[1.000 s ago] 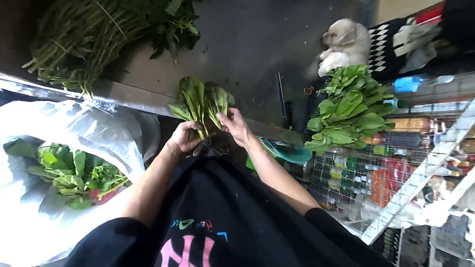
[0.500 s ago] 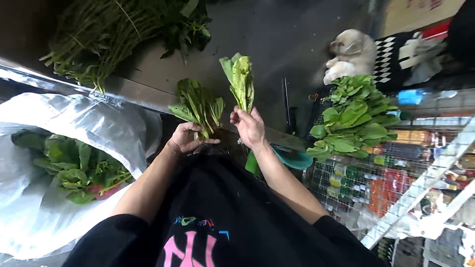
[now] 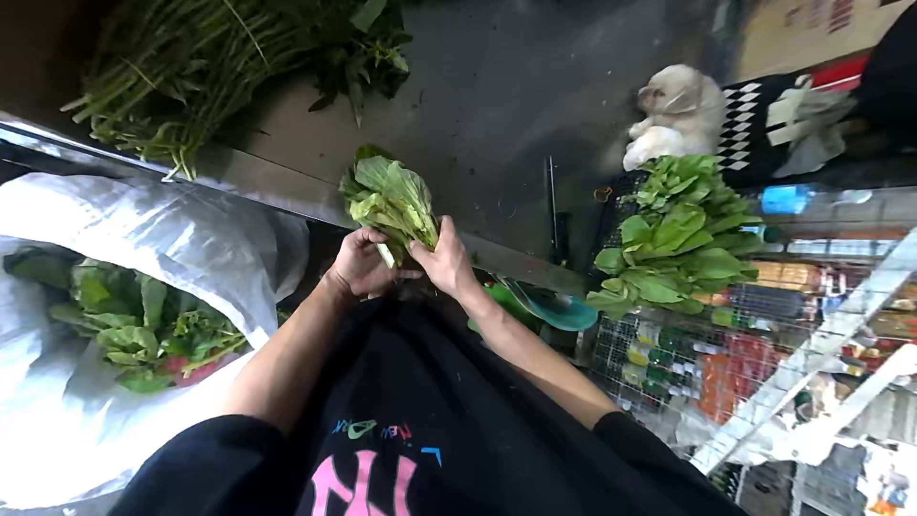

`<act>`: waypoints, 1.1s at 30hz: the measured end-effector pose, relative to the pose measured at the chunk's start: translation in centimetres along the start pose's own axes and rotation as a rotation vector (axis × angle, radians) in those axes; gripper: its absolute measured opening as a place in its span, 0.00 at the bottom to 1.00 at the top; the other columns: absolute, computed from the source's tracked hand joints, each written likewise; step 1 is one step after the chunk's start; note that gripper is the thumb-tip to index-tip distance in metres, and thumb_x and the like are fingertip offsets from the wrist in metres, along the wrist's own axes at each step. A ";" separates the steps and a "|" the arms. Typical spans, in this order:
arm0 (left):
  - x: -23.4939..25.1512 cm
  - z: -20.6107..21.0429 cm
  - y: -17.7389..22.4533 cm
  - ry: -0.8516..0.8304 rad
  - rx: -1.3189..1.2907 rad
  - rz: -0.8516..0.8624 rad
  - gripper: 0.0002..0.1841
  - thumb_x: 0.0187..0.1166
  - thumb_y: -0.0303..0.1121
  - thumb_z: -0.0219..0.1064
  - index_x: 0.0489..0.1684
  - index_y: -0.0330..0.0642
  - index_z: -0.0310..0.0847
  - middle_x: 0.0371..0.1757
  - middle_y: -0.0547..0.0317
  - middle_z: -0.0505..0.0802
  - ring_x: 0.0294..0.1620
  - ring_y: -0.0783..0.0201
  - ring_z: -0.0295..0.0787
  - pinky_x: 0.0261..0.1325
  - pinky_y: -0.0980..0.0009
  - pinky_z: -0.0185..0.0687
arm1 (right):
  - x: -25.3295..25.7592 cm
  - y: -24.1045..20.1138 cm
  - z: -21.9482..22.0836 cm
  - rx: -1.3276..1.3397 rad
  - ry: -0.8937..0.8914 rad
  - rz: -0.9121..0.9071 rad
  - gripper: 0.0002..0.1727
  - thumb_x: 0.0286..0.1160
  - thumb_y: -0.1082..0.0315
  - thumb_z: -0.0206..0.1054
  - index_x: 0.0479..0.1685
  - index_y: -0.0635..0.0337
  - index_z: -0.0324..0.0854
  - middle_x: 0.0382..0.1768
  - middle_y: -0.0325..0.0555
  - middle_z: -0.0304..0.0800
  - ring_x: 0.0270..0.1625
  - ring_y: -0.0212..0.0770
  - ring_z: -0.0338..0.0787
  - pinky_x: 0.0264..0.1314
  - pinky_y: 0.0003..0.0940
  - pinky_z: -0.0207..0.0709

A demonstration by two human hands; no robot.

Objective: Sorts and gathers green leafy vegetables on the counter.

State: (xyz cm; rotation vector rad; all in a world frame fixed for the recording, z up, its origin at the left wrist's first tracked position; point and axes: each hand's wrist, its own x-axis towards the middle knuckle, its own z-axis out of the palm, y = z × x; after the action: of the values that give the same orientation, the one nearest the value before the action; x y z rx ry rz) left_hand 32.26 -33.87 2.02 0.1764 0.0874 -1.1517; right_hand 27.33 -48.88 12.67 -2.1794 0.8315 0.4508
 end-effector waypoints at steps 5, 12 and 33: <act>-0.3 -0.5 0.0 0.018 0.043 0.037 0.14 0.72 0.39 0.60 0.53 0.52 0.83 0.58 0.52 0.92 0.66 0.48 0.87 0.70 0.32 0.76 | 0.6 1.6 -0.7 0.539 -0.013 -0.031 0.31 0.73 0.68 0.70 0.76 0.60 0.66 0.57 0.53 0.88 0.55 0.43 0.91 0.58 0.43 0.87; -0.4 0.1 0.8 0.162 0.208 0.019 0.23 0.79 0.44 0.63 0.72 0.47 0.76 0.70 0.50 0.87 0.70 0.48 0.85 0.70 0.42 0.82 | 0.6 2.7 -2.4 1.080 -0.024 0.016 0.20 0.83 0.75 0.57 0.72 0.60 0.67 0.48 0.56 0.91 0.45 0.46 0.94 0.52 0.41 0.89; 2.5 3.0 -1.2 0.600 0.444 0.241 0.24 0.75 0.24 0.72 0.69 0.35 0.72 0.50 0.46 0.93 0.44 0.54 0.94 0.49 0.55 0.93 | -0.1 3.6 -0.2 0.694 0.070 0.024 0.36 0.67 0.73 0.77 0.78 0.57 0.67 0.64 0.54 0.84 0.60 0.47 0.89 0.60 0.47 0.87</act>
State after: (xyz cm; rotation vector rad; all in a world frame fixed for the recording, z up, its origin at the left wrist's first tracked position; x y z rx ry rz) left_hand 32.10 -37.11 4.43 0.9025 0.3309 -0.8326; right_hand 24.80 -50.89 10.95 -1.5466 0.8889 0.0695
